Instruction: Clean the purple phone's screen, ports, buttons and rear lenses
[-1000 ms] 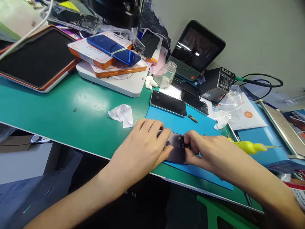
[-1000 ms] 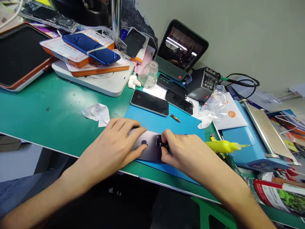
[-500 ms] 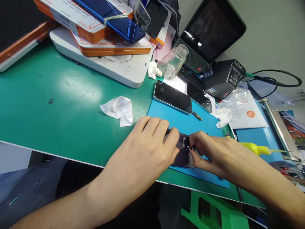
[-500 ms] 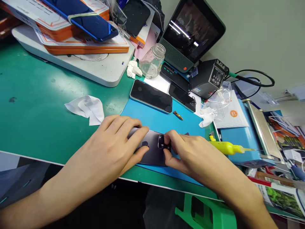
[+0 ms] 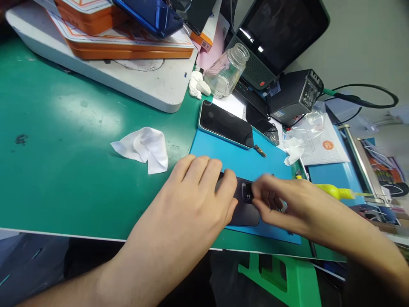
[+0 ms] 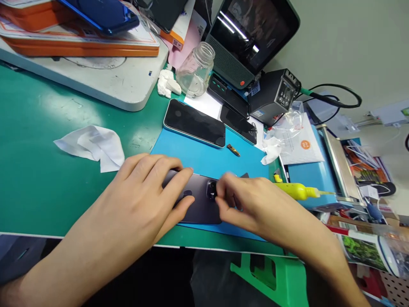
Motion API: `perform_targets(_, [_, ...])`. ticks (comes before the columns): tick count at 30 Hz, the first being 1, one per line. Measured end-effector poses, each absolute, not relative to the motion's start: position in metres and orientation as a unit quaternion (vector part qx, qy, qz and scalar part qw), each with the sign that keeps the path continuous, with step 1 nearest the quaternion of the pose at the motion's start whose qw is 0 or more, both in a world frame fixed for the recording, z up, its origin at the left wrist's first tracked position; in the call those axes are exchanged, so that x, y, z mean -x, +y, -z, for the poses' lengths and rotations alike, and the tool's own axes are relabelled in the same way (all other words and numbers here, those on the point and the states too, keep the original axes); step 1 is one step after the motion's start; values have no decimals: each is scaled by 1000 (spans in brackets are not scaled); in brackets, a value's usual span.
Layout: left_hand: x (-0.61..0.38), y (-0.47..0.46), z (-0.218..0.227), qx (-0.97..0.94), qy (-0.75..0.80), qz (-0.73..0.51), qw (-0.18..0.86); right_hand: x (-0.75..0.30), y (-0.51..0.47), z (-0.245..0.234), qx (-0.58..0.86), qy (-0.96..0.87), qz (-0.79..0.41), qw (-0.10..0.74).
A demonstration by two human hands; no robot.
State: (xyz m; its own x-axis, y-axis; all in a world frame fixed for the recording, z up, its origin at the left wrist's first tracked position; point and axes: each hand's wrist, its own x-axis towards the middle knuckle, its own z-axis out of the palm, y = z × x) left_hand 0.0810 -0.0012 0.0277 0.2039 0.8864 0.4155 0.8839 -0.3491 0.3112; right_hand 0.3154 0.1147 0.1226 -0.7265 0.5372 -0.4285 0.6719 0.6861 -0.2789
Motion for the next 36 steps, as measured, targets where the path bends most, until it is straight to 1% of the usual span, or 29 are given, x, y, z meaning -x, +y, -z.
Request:
perform_targets(1, [-81, -1, -27, -777, 570, -268, 0, -317, 114, -122, -331, 906, 225, 138])
perform_targets(3, [-80, -2, -27, -777, 568, -271, -6, -324, 109, -120, -347, 910, 219, 62])
perform_targets(4, [-79, -2, -26, -779, 564, -274, -7, -329, 105, -118, -368, 911, 187, 14])
perform_targets(6, [-77, -4, -26, -787, 550, -280, -6, -343, 96, -111, -424, 901, 61, -69])
perform_targets(8, [-75, -6, -25, -798, 535, -278, 0, -358, 86, -102, -472, 875, -60, -92])
perform_targets(10, [-75, -6, -24, -812, 515, -274, 11, -370, 76, -92, -496, 859, -100, -80])
perform_targets(13, [-75, -3, -20, -822, 491, -287, 24, -380, 64, -78, -491, 864, -86, -77])
perform_targets(17, [-65, 2, -16, -835, 466, -294, 17, -384, 55, -66, -485, 864, -72, -111])
perform_targets(19, [-57, 0, -16, -853, 448, -268, 26, -385, 53, -63, -479, 864, -50, -146])
perform_targets(23, [-55, -12, -27, -864, 456, -205, 53, -382, 52, -58, -487, 837, 35, -248])
perform_targets(26, [-77, -18, -37, -838, 489, -235, 51, -376, 50, -56, -490, 818, 84, -289])
perform_targets(28, [-95, -16, -40, -825, 497, -265, 36, -373, 45, -56, -480, 819, 119, -291])
perform_targets(32, [-120, -6, -36, -817, 510, -263, 61, -371, 35, -58, -448, 842, 190, -233])
perform_targets(36, [-122, -1, -31, -807, 526, -263, 48, -369, 34, -53, -455, 850, 168, -205])
